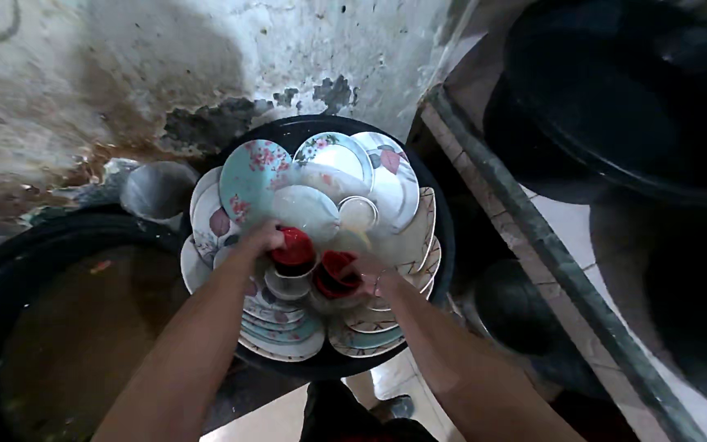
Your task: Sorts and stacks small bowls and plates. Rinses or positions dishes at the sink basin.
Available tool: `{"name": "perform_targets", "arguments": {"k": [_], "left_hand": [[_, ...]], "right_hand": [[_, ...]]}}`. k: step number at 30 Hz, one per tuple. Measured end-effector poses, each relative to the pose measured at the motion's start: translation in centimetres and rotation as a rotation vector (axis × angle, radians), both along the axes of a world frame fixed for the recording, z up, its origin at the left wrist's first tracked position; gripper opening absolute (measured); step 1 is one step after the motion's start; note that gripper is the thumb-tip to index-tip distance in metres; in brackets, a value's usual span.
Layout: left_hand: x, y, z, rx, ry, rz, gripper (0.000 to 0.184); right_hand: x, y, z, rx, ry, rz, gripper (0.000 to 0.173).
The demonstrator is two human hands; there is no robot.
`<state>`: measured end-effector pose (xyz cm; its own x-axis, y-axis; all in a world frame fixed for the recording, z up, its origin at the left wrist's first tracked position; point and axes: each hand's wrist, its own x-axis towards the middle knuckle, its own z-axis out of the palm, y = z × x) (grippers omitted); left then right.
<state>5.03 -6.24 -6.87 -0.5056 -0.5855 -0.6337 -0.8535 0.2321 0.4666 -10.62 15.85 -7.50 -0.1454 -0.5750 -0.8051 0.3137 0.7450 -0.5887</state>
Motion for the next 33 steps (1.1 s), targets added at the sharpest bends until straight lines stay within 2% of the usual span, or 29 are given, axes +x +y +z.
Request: {"name": "perform_targets", "arguments": {"k": [2,5,6,8,11,13,15,16,18,21,23,25,27,28,30,31,33], "left_hand": [[1.1,-0.4,0.5,0.016,0.050,0.061,0.056],[2.3,-0.2,2.0,0.006,0.100,0.177,0.055],[2.6,-0.2,2.2,0.011,0.133,0.224,0.057],[3.2,0.1,2.2,0.071,0.229,0.342,0.060],[3.7,0.8,2.8,0.235,0.388,0.520,0.057],[3.4,2.2,4.6,0.343,0.505,0.620,0.048],[2.5,3.7,6.2,0.414,0.559,0.698,0.031],[1.9,4.3,6.7,0.435,0.568,0.720,0.029],[0.5,5.3,6.2,0.426,0.550,0.704,0.035],[-1.4,6.9,3.2,0.300,0.546,0.651,0.049],[-2.0,8.0,1.4,0.252,0.550,0.625,0.054],[-2.2,8.9,0.3,0.259,0.531,0.636,0.061],[-2.2,9.4,-0.2,0.284,0.519,0.649,0.066],[-2.3,9.8,-0.2,0.274,0.507,0.664,0.065],[-2.6,10.8,0.1,0.233,0.470,0.718,0.066],[-2.6,11.3,0.2,0.220,0.452,0.732,0.066],[-2.5,12.2,0.0,0.242,0.463,0.746,0.062]], "right_hand": [[0.4,-0.2,-0.6,-0.014,-0.006,0.062,0.063],[0.2,0.1,-0.8,0.024,-0.083,-0.003,0.033],[-0.1,0.1,-1.0,0.048,-0.118,-0.027,0.031],[-0.5,0.2,-0.5,0.038,-0.157,-0.091,0.037],[-0.2,-0.1,0.1,-0.051,-0.101,-0.218,0.033],[0.0,-0.7,-0.4,-0.050,-0.011,-0.320,0.033],[0.5,-1.4,-0.2,-0.009,0.090,-0.335,0.037],[0.8,-1.9,0.0,0.015,0.145,-0.319,0.039],[1.4,-2.7,0.8,0.023,0.215,-0.248,0.042],[2.5,-3.3,1.1,-0.091,0.203,-0.261,0.040],[2.7,-2.9,0.0,-0.228,0.051,-0.399,0.045],[2.6,-2.2,-1.6,-0.457,-0.107,-0.553,0.058],[2.5,-1.5,-1.7,-0.606,-0.186,-0.569,0.070],[2.7,-1.2,-1.4,-0.637,-0.147,-0.554,0.069],[2.8,-0.6,-1.3,-0.627,0.041,-0.463,0.058],[2.8,-0.5,-1.6,-0.561,0.134,-0.402,0.061],[3.1,-0.5,-1.8,-0.437,0.170,-0.378,0.073]]}}
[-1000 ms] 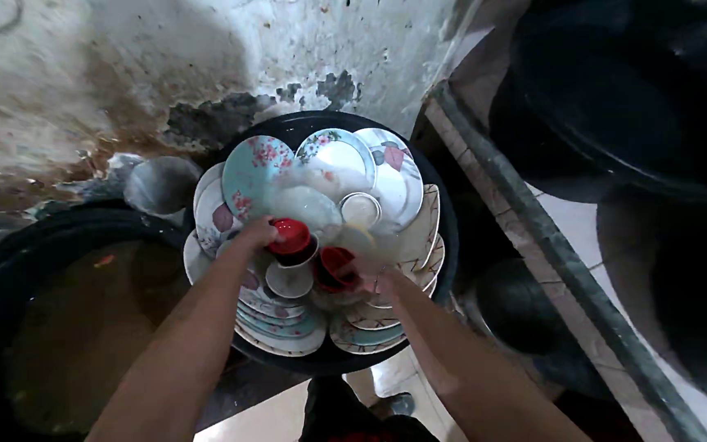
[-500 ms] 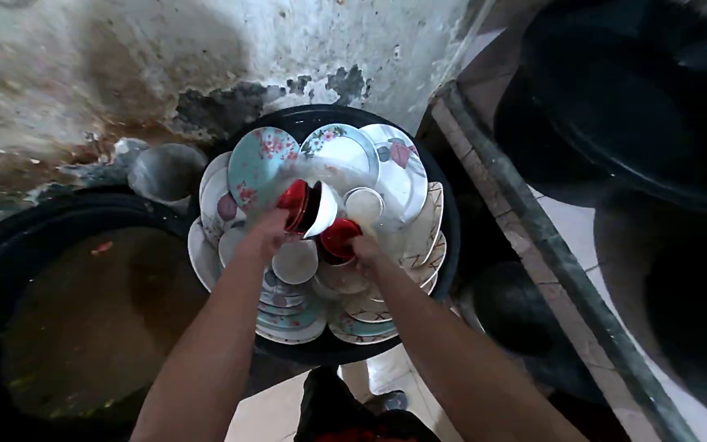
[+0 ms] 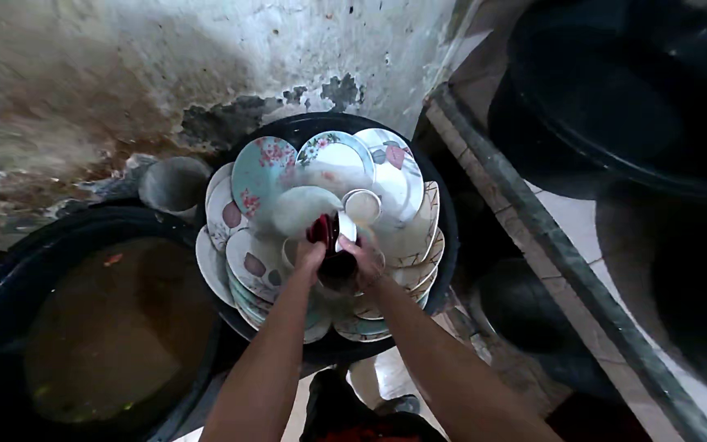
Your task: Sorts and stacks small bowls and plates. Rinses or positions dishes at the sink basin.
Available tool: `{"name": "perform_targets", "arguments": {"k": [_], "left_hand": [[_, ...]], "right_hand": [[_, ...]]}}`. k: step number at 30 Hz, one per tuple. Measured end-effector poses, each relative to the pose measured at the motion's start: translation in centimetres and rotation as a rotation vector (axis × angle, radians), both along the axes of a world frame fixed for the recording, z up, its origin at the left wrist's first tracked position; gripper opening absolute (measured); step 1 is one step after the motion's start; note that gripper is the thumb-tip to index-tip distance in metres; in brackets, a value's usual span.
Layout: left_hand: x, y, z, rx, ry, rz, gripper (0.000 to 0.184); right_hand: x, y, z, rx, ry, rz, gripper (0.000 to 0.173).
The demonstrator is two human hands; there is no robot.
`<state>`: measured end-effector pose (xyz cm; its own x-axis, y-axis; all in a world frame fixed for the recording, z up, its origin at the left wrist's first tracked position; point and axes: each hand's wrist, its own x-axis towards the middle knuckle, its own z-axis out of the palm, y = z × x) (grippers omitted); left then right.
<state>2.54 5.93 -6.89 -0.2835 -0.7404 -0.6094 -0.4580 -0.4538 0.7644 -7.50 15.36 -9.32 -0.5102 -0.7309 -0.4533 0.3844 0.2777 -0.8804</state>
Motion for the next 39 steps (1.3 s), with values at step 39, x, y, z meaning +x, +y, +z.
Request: {"name": "perform_targets", "arguments": {"k": [39], "left_hand": [[-8.5,3.4,15.6,0.590,1.418,0.385,0.056]], "right_hand": [[-3.1,-2.7,30.9,0.552,1.289,0.392,0.100]]}}
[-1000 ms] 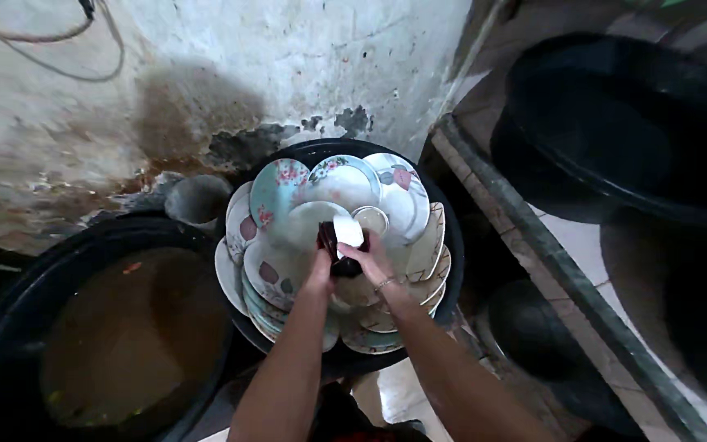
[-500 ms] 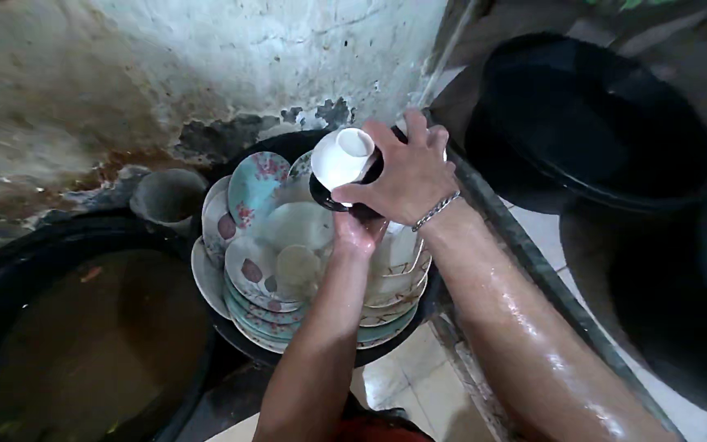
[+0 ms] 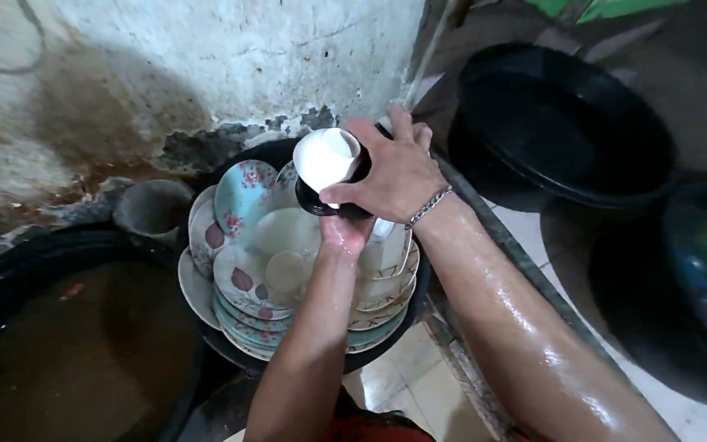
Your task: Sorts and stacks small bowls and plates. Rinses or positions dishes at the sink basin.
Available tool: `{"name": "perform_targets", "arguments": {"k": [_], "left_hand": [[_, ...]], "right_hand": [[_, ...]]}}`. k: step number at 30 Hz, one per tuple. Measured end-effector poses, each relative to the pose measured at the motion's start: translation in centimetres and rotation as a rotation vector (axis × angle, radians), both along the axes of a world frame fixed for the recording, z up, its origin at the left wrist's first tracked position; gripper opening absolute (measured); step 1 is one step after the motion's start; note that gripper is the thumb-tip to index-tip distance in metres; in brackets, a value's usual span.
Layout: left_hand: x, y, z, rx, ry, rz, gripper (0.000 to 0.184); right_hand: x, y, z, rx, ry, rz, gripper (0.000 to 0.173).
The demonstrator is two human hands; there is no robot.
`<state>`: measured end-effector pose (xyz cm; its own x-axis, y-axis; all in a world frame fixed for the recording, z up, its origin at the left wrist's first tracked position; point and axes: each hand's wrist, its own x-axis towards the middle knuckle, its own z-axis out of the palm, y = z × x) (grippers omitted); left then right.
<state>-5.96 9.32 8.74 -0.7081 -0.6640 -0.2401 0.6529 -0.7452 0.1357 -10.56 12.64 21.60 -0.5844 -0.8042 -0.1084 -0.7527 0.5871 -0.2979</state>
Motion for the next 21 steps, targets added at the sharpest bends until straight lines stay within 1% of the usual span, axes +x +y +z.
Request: {"name": "perform_targets", "arguments": {"k": [3,5,6,8,10,11,12,14,15,16,17,18,20,21], "left_hand": [[0.3,0.0,0.5,0.006,-0.057,-0.005,0.055],[0.8,-0.3,-0.6,-0.016,-0.117,-0.020,0.053],[1.1,-0.4,-1.9,-0.032,-0.160,-0.039,0.051],[1.8,-0.4,-5.2,-0.070,-0.253,-0.089,0.045],[3.2,-0.1,-7.5,-0.133,-0.390,-0.127,0.035],[3.9,0.0,-7.4,-0.162,-0.443,-0.124,0.027],[4.6,0.2,-6.5,-0.196,-0.500,-0.115,0.022],[6.0,0.6,-3.8,-0.315,-0.596,-0.108,0.023],[6.3,0.3,-2.9,-0.390,-0.586,-0.105,0.025],[6.3,-0.5,-2.7,-0.448,-0.558,-0.101,0.025],[6.3,-1.2,-3.3,-0.482,-0.551,-0.110,0.024],[6.3,-1.7,-4.4,-0.492,-0.586,-0.135,0.022],[6.5,-1.7,-6.1,-0.459,-0.770,-0.188,0.022],[6.5,-1.6,-6.1,-0.449,-0.866,-0.201,0.024]], "right_hand": [[-0.1,0.2,-0.1,-0.023,-0.005,0.010,0.098],[-0.4,0.4,-1.4,-0.058,-0.044,0.006,0.098],[-0.7,0.6,-2.8,-0.089,-0.095,-0.007,0.099],[-1.7,1.3,-7.5,-0.150,-0.251,-0.058,0.100],[-2.3,2.1,-11.5,-0.179,-0.425,-0.112,0.101],[-2.2,2.5,-12.0,-0.185,-0.485,-0.127,0.101],[-1.7,3.0,-11.9,-0.205,-0.508,-0.133,0.101],[-0.5,4.1,-10.4,-0.266,-0.528,-0.117,0.102],[-0.2,4.1,-9.8,-0.307,-0.550,-0.100,0.101],[-0.4,3.7,-9.7,-0.347,-0.579,-0.080,0.101],[-0.7,3.1,-10.3,-0.379,-0.621,-0.069,0.101],[-1.0,2.6,-11.7,-0.388,-0.672,-0.077,0.099],[-1.5,2.3,-15.3,-0.402,-0.814,-0.113,0.095],[-1.6,2.5,-16.5,-0.442,-0.888,-0.130,0.092]]}}
